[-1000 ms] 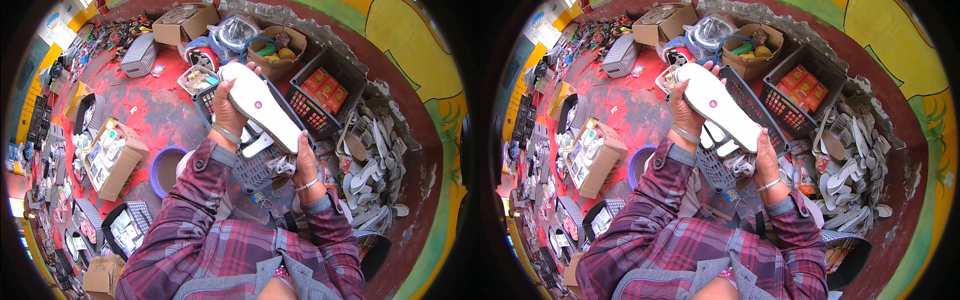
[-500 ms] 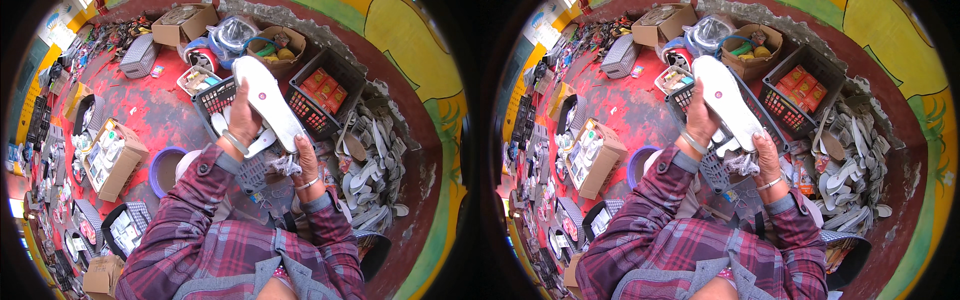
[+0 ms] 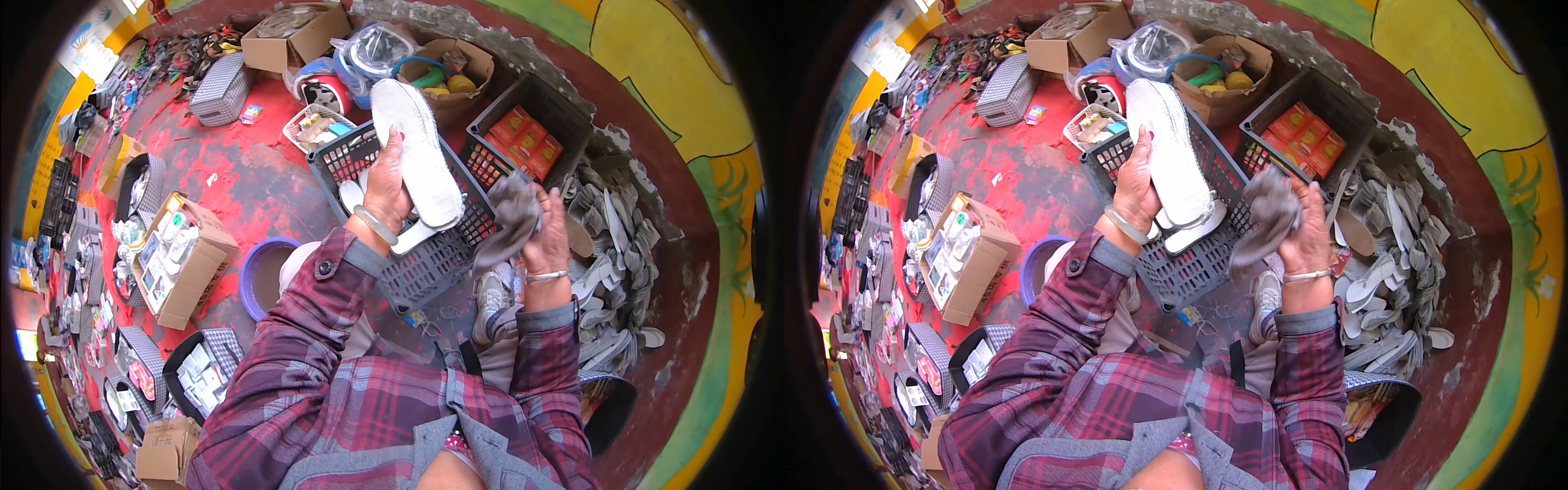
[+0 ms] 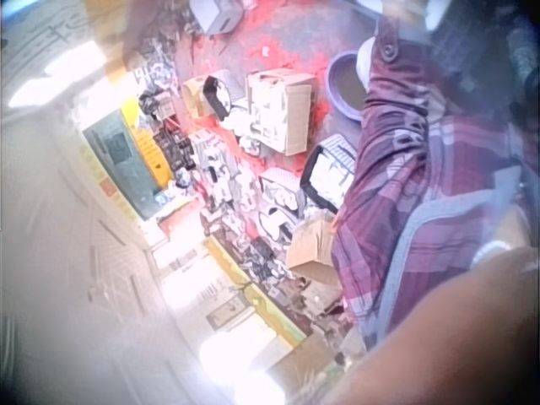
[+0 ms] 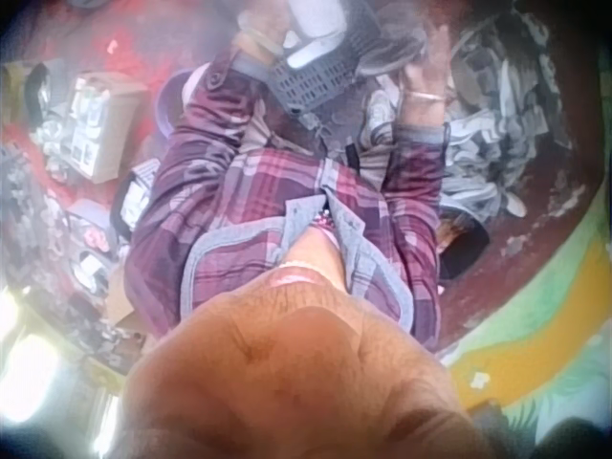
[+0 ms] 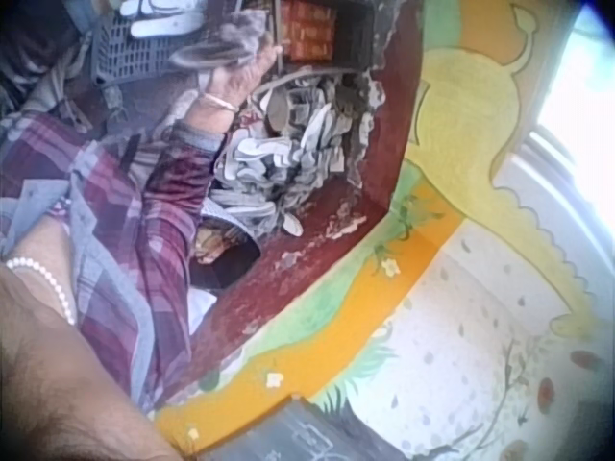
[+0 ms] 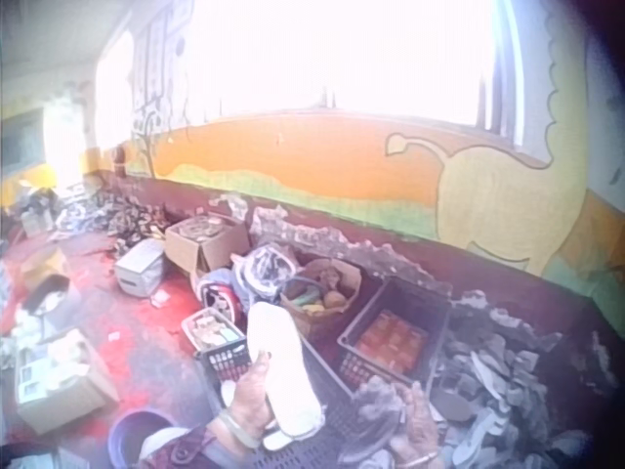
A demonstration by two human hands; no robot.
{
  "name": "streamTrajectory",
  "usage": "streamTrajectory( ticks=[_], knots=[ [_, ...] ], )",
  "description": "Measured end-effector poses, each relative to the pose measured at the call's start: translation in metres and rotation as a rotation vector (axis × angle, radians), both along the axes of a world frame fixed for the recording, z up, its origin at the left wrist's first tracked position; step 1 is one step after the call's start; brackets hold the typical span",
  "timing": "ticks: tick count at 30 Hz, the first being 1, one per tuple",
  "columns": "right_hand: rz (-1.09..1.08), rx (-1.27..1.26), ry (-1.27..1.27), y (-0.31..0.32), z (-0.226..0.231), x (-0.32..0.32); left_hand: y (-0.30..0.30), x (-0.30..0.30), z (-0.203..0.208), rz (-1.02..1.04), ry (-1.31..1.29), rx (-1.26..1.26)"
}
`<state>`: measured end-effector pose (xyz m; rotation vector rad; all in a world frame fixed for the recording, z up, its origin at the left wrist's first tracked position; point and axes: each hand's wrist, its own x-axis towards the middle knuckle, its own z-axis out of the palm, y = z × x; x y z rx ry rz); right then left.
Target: The person picks up stacks of white shoe insoles from the floor by hand, wipes them with a cloth, and places them into black plastic crates.
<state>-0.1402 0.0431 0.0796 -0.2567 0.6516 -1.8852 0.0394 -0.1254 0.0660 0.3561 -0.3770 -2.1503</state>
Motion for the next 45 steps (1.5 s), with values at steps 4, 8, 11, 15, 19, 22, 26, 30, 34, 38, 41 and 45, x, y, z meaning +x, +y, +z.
streamTrajectory(
  ticks=[4, 8, 11, 15, 19, 22, 26, 30, 34, 38, 41, 45],
  knots=[
    [-0.098, -0.221, 0.244, 0.010, 0.033, 0.020, 0.018, -0.004, 0.002, -0.187, 0.003, 0.051],
    [-0.254, -0.145, 1.610, 0.009, 0.043, 0.072, 0.028, -0.011, 0.001, -0.368, 0.111, 0.094],
    [-0.347, -0.252, 1.880, 0.009, 0.037, 0.088, 0.041, -0.011, 0.007, -0.542, 0.080, 0.115],
    [-0.572, -0.225, 1.967, 0.008, 0.036, 0.079, 0.055, -0.010, -0.003, -0.606, -0.127, 0.026],
    [-0.702, -0.106, 2.014, 0.006, 0.042, 0.062, 0.071, -0.015, -0.008, -0.665, -0.051, 0.017],
    [-0.873, 0.020, 1.998, 0.004, 0.042, 0.047, 0.073, -0.016, 0.002, -0.675, -0.152, -0.057],
    [-1.015, 0.341, 1.760, 0.001, 0.042, -0.005, 0.077, -0.010, 0.013, -0.751, -0.315, -0.266],
    [-0.843, 0.177, 1.309, 0.001, 0.032, -0.024, 0.074, -0.013, 0.000, -0.747, -0.333, -0.277],
    [-0.648, 0.161, 1.578, -0.003, 0.033, -0.012, 0.069, -0.016, -0.008, -0.724, -0.355, -0.404],
    [-0.614, 0.161, 1.516, -0.004, 0.033, -0.005, 0.066, -0.016, -0.010, -0.603, -0.434, -0.390],
    [-0.525, 0.060, 1.531, -0.006, 0.025, 0.010, 0.065, -0.026, -0.013, -0.493, -0.433, -0.302],
    [-0.268, -0.051, 1.489, -0.008, 0.022, 0.059, 0.039, -0.022, -0.012, -0.412, -0.148, -0.131]
  ],
)
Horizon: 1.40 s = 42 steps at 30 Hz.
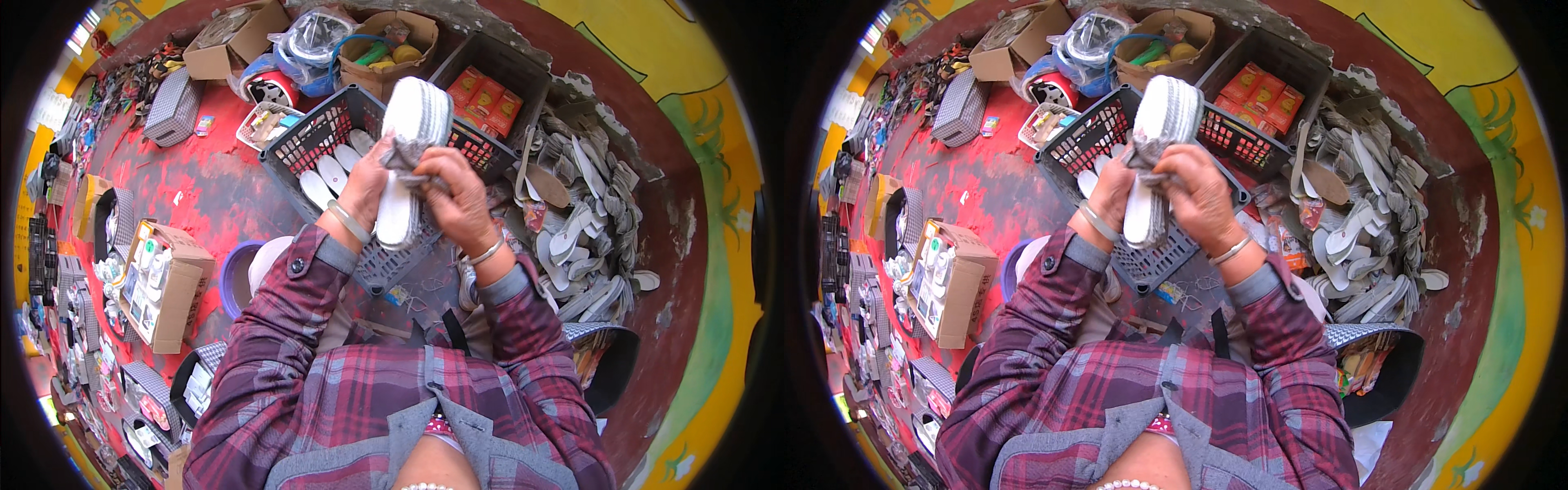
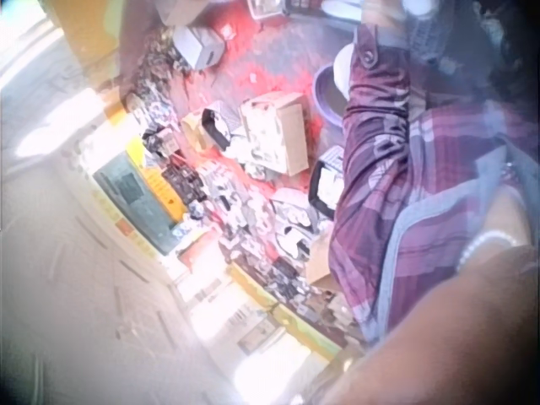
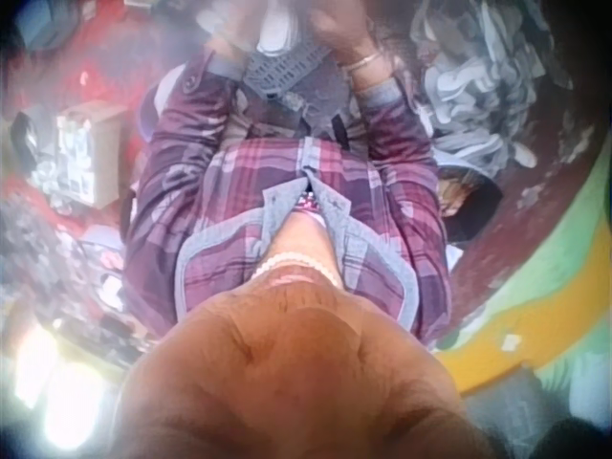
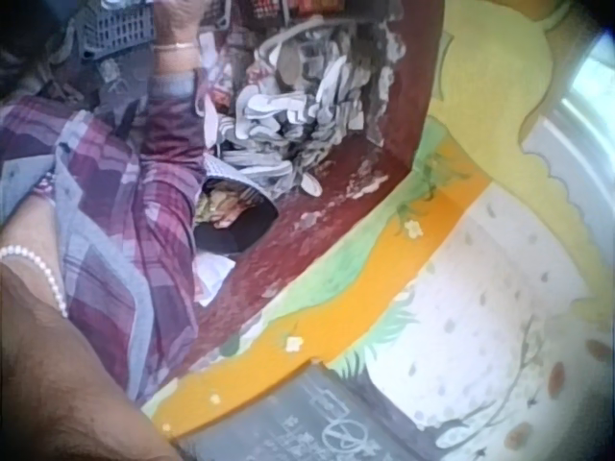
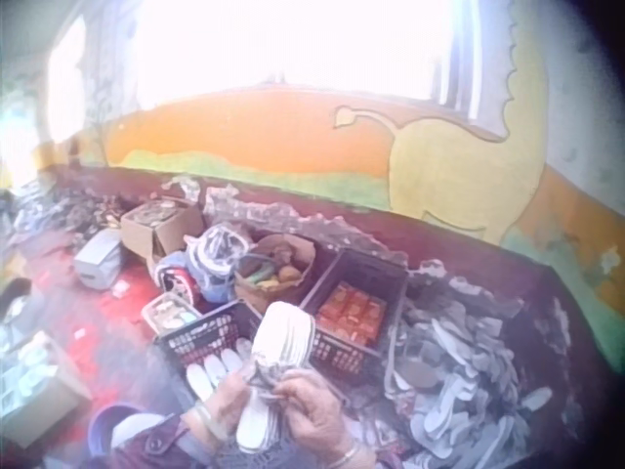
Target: The person picks up stacks of white shoe insoles from the floor by hand, wipes them with a cloth, and places them into black plastic crates.
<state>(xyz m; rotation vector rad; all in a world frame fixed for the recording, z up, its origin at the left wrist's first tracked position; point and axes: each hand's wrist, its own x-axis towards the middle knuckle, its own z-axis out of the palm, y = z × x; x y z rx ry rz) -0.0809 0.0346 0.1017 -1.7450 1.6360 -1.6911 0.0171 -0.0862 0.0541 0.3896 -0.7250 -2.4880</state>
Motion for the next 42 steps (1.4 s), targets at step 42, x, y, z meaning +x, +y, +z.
streamTrajectory(
  ticks=[42],
  knots=[
    [0.440, 0.395, -0.538, 0.031, 0.015, -0.044, -0.021, 0.015, 0.017, 0.314, -0.117, -0.188]
  ],
)
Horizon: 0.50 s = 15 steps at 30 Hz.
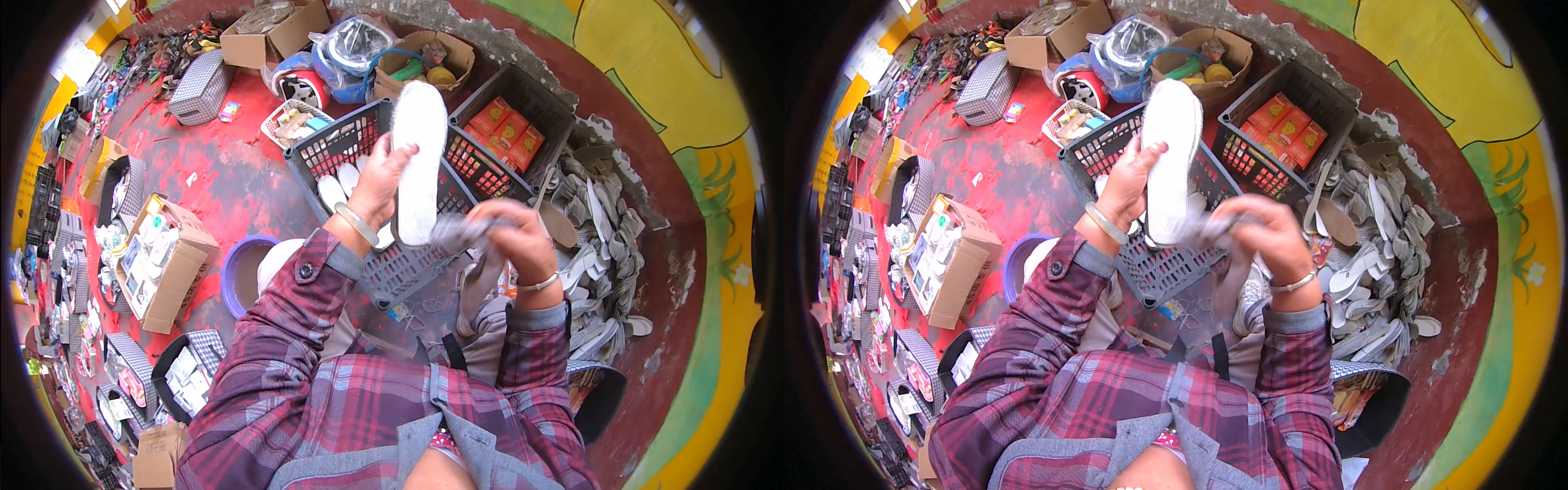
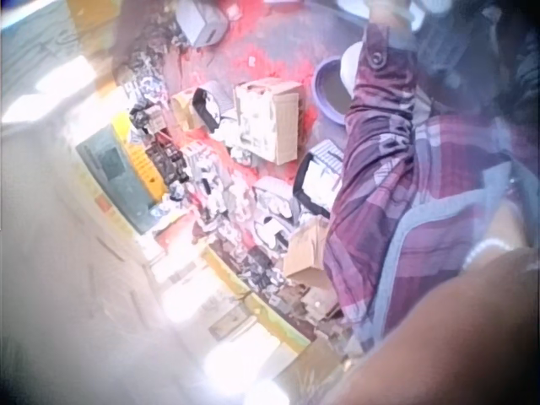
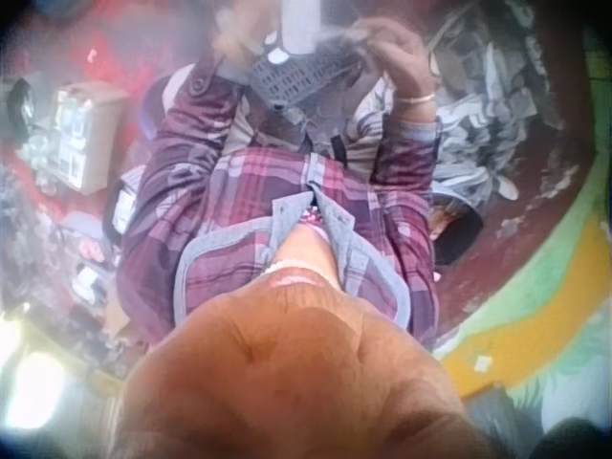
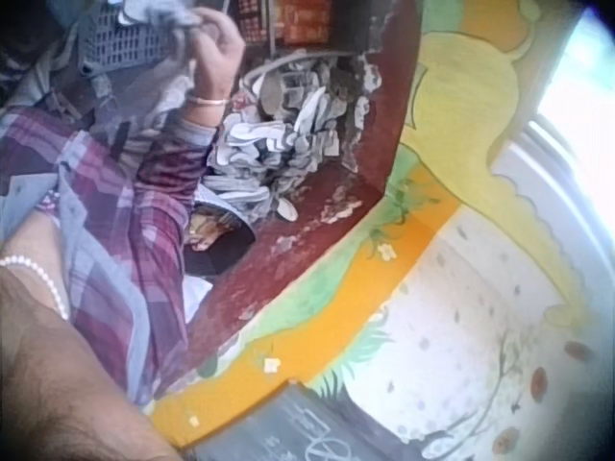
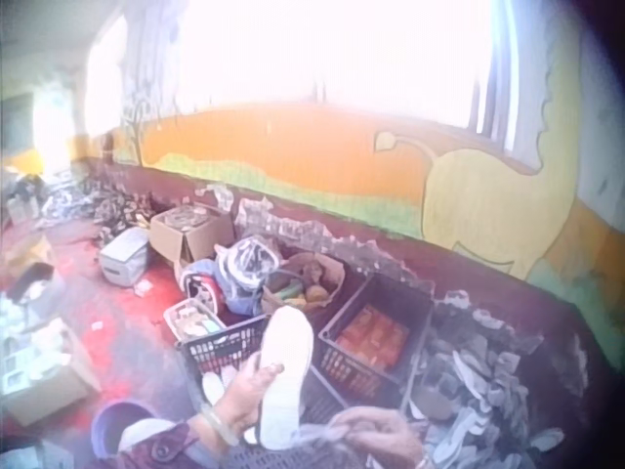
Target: The person picks up stacks of white shoe insoles from the floor by hand, wipes them with a cloth, and places them into black plastic crates.
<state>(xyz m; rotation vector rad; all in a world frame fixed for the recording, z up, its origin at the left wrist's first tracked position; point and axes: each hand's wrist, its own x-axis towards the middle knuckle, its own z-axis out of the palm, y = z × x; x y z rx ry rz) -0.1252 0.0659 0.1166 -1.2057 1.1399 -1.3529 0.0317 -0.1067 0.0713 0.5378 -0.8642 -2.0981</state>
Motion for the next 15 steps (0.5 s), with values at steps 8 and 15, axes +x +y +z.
streamTrajectory(
  ticks=[8, 15],
  knots=[
    [-0.485, -0.311, 0.240, -0.013, 0.003, 0.025, 0.029, -0.005, -0.004, -0.345, -0.031, -0.071],
    [-0.698, -0.531, 1.141, -0.026, -0.014, 0.030, 0.056, 0.000, 0.010, -0.581, -0.211, -0.259]
  ],
)
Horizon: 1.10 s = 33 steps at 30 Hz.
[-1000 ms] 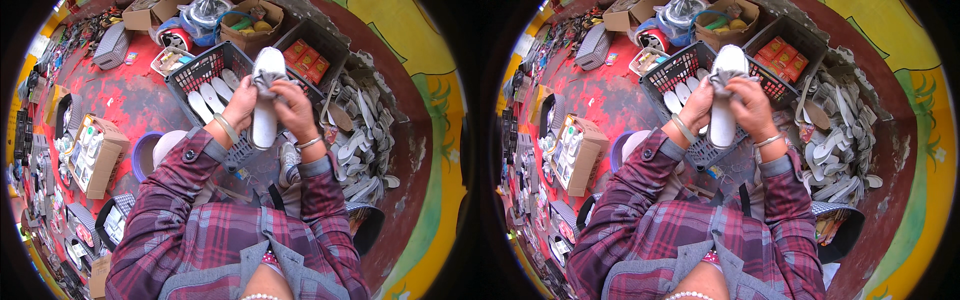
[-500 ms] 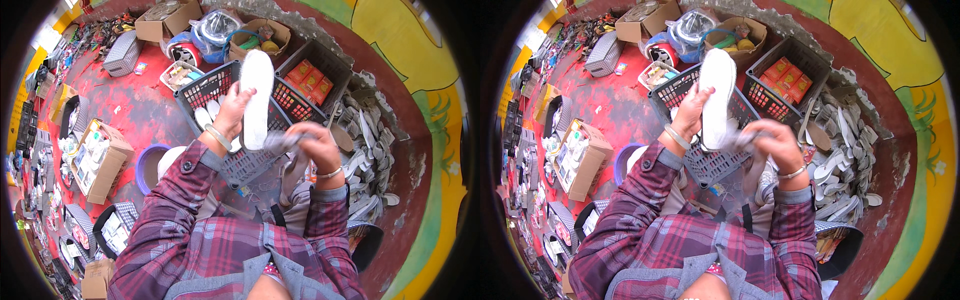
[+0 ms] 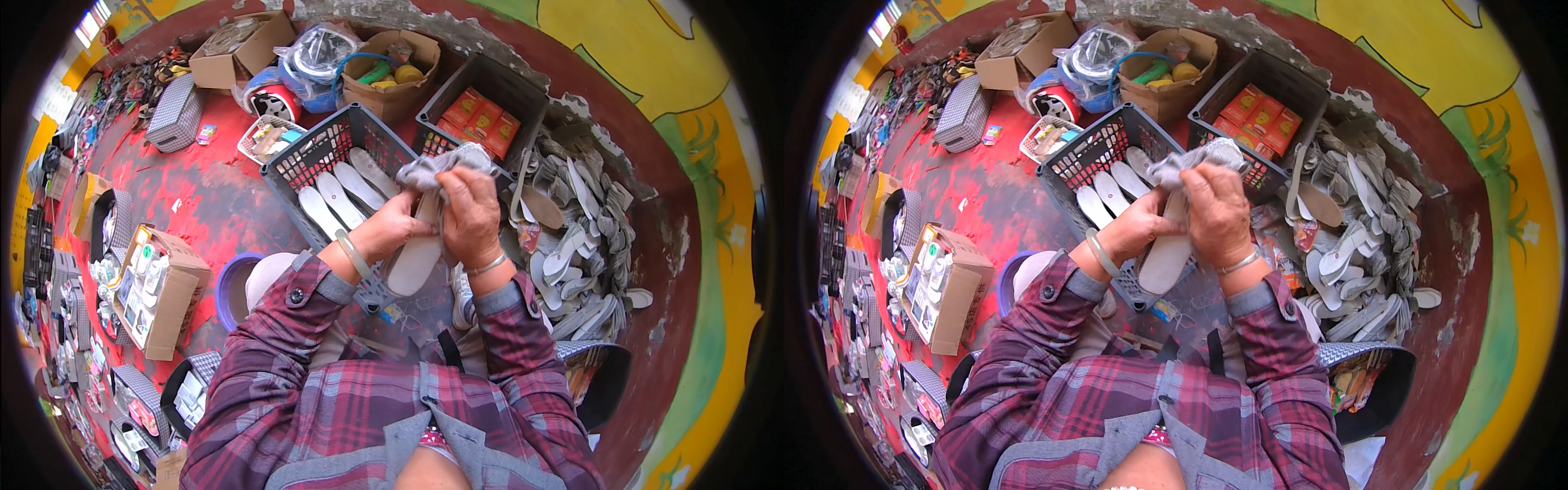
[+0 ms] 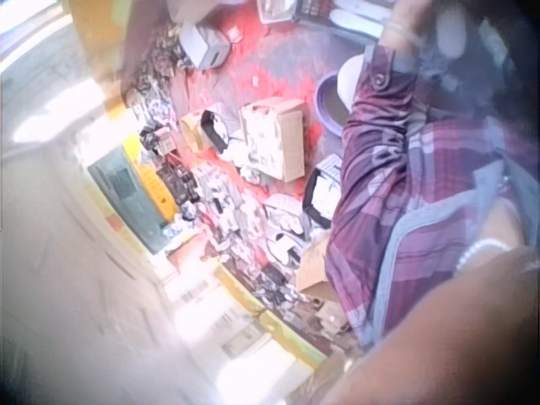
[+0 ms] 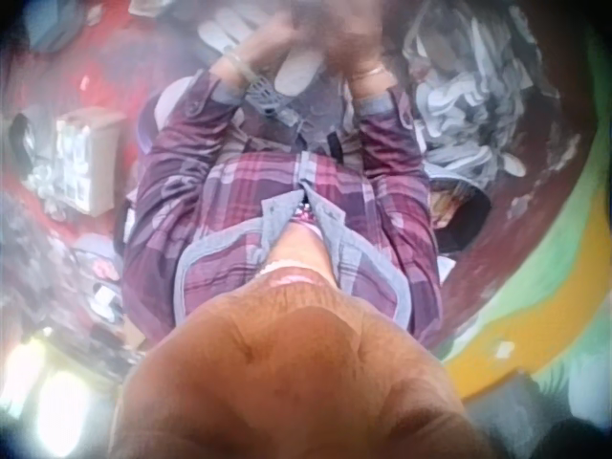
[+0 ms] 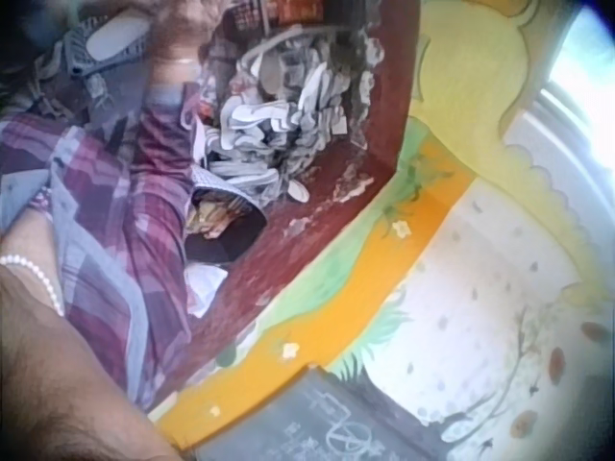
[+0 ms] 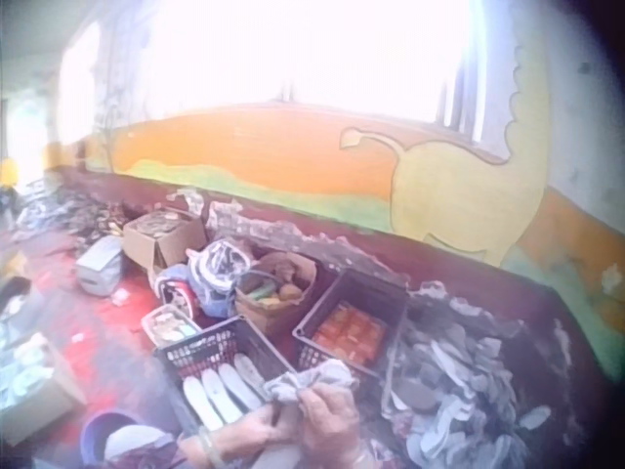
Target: The person picks up stacks of white shoe insoles from the floor by hand, wipes them with a cloth, and places them into black plastic crates.
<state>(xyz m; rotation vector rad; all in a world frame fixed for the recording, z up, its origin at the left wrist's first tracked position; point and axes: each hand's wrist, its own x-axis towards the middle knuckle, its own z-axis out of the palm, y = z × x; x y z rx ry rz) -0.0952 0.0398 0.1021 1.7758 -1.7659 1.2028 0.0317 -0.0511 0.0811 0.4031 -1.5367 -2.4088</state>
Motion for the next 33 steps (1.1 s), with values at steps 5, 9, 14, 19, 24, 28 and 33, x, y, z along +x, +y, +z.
streamTrajectory(
  ticks=[5, 9, 14, 19, 24, 28, 33],
  knots=[
    [-0.374, -0.067, -0.001, -0.009, -0.007, -0.056, 0.008, 0.000, -0.017, -0.167, 0.065, -0.047],
    [-0.333, -0.115, -1.018, 0.003, -0.065, -0.156, 0.001, 0.000, 0.000, -0.154, 0.112, -0.018],
    [0.787, -0.458, -1.571, 0.027, -0.021, -0.149, -0.008, 0.008, 0.000, 0.084, 0.098, -0.390],
    [0.324, -0.160, -1.114, 0.011, -0.001, -0.072, -0.003, 0.005, -0.001, 0.304, -0.061, -0.995],
    [0.065, -0.049, -0.807, -0.007, -0.008, -0.032, 0.004, 0.002, -0.005, 0.374, -0.027, -1.168],
    [0.079, -0.308, -1.034, -0.006, -0.008, -0.029, 0.008, 0.001, -0.003, 0.394, 0.042, -1.201],
    [0.085, -0.548, -1.361, -0.005, -0.014, -0.053, 0.010, -0.002, 0.000, 0.361, 0.073, -1.199]
  ],
)
